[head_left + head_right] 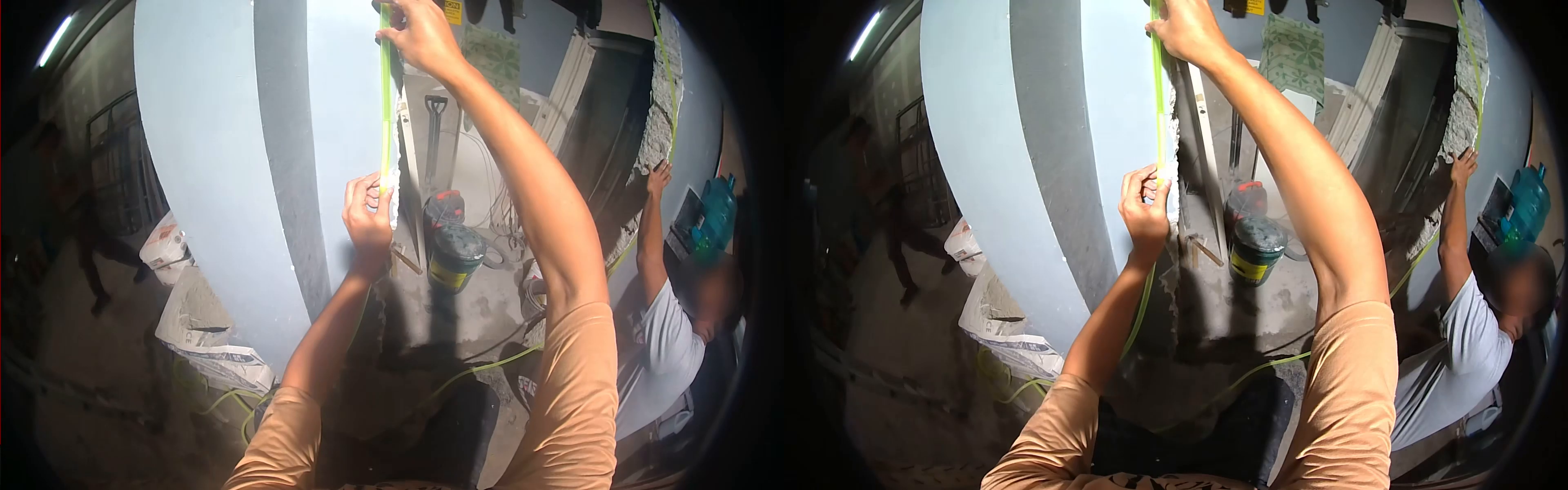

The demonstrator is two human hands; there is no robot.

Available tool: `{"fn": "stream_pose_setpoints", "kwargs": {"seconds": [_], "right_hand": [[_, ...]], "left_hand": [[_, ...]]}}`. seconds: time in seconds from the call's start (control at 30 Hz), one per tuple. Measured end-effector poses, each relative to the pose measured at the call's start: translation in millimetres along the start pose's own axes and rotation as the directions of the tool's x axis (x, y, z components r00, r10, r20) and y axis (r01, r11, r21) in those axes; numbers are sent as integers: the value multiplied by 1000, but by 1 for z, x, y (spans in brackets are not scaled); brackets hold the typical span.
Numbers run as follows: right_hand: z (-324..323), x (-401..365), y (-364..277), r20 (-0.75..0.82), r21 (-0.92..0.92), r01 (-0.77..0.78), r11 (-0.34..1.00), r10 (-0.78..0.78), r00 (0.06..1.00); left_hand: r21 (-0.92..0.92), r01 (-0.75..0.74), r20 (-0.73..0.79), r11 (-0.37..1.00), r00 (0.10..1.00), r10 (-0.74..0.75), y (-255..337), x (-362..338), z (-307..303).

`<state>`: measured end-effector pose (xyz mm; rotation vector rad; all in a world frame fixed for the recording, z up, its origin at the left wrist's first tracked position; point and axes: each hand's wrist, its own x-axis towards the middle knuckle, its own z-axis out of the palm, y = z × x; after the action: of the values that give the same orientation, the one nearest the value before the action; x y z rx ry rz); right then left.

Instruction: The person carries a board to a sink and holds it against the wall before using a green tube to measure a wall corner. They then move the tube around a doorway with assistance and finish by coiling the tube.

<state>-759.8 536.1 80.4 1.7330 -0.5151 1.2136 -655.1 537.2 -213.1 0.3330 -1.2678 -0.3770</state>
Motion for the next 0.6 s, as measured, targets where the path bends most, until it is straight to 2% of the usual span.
{"fn": "stream_pose_setpoints", "kwargs": {"seconds": [0.07, 0.17, 0.27, 0.37, 0.6], "right_hand": [[-4, -2, -3, 30, 52, -77, 996, 76, 997], [-6, -2, -5, 34, 66, -50, 997, 48, 998], [-8, -4, -7, 103, 57, -145, 988, 138, 985], [-5, -5, -7, 59, 48, -121, 992, 118, 991], [-8, -12, -10, 112, 55, -157, 986, 150, 982]], "left_hand": [[-2, 29, 13, 1000, 999, -29, 2, 0, -1], [60, 29, 36, 998, 999, -32, 2, 0, -2], [64, -38, 23, 997, 999, 37, 1, -1, -2], [75, -50, 41, 996, 998, 47, -1, -1, -3], [94, -62, 57, 994, 997, 57, -6, -5, -8]]}}
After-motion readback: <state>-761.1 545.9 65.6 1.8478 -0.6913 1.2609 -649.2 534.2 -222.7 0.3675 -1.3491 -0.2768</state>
